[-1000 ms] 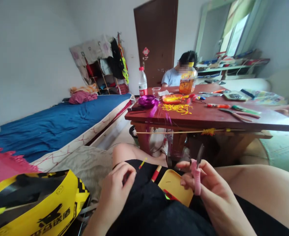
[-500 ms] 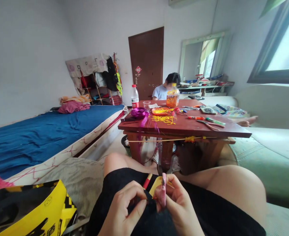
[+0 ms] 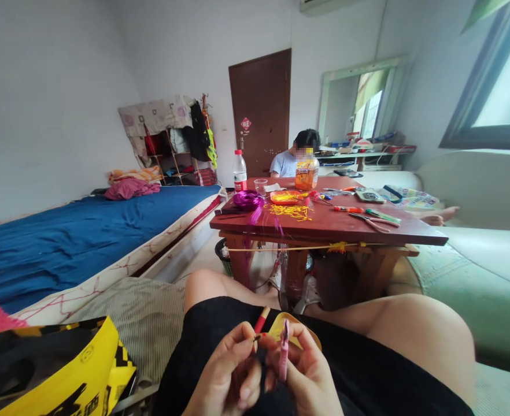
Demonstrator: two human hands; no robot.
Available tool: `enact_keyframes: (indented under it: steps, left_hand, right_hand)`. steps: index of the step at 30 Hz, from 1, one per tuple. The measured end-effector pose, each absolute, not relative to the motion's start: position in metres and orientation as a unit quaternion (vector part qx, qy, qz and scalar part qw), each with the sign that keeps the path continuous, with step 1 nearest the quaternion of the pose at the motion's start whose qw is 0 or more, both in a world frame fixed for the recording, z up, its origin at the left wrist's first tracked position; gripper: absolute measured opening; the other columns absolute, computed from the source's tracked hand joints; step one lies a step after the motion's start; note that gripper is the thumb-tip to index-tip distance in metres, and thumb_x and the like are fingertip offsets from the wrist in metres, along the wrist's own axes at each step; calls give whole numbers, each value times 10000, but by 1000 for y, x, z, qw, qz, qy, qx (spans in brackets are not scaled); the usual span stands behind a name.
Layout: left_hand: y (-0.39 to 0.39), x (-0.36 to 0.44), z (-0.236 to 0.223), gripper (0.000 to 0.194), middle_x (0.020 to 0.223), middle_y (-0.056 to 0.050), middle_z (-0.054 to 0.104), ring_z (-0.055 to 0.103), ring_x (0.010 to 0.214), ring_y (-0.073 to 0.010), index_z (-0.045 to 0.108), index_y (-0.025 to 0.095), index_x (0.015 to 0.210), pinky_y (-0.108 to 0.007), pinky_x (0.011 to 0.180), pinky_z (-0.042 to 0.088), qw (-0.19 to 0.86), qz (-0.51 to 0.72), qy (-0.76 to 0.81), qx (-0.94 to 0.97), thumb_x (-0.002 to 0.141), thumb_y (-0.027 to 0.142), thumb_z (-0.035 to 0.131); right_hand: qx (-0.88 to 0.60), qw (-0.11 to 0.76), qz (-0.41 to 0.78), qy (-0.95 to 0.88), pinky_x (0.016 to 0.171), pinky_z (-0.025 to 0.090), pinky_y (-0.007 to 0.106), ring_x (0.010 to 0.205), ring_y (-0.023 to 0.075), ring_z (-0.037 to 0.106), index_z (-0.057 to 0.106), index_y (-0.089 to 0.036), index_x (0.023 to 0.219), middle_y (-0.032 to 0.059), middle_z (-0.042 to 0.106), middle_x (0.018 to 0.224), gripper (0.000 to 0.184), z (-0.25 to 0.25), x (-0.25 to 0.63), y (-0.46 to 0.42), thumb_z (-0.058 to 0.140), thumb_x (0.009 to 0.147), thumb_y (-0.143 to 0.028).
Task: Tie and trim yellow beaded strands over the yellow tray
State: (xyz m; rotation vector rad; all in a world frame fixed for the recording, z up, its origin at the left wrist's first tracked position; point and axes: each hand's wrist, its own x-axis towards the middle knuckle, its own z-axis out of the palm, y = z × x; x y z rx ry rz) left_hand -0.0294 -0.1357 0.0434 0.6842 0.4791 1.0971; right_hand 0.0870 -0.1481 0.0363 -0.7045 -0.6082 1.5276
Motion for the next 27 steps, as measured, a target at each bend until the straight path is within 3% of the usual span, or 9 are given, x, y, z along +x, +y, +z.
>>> enact_keyframes:
  steps: [4,7,13,19,23,27]
  left_hand:
    - [-138,-33,48,185,570,39,559,289,319,7,540,148,668,-130,320,179,715,529,289,355,695,276,670]
    - [-140,-36,49,154,534,51,509,276,328,3,559,144,693,-135,333,185,700,514,306,389,697,267,651]
    - [-141,-34,46,206,701,7,590,345,332,13,535,140,653,-127,307,220,715,516,276,382,690,276,686]
    - [-136,-29,39,232,428,62,534,355,280,-24,504,185,714,-105,271,229,770,510,195,330,766,354,654]
    - [-134,-28,37,262,550,37,612,388,292,-12,505,173,699,-110,275,235,772,517,184,322,742,364,679]
    - [-133,-30,37,276,552,46,571,351,319,-7,487,177,707,-118,299,208,768,524,188,316,725,352,699]
  right_hand:
    - [-329,644,632,-279,502,437,229,481,106,526,567,-219,801,-40,614,604,351,41,97,-148,796,594,-386]
    - [-337,644,627,-280,533,450,263,529,139,560,569,-225,859,-24,626,667,364,46,104,-148,792,604,-358]
    - [-338,623,649,-275,540,412,206,500,95,523,541,-220,799,-56,598,580,380,46,99,-148,823,563,-315]
    - [-320,618,671,-256,473,397,201,450,82,499,529,-203,782,-56,592,577,447,28,86,-148,853,498,-322]
    - [-299,605,674,-299,470,407,216,452,93,495,523,-205,811,-53,572,562,406,14,88,-144,815,565,-343]
    - [-310,555,666,-390,521,437,236,511,112,522,558,-199,781,-30,575,613,292,18,99,-144,756,652,-370]
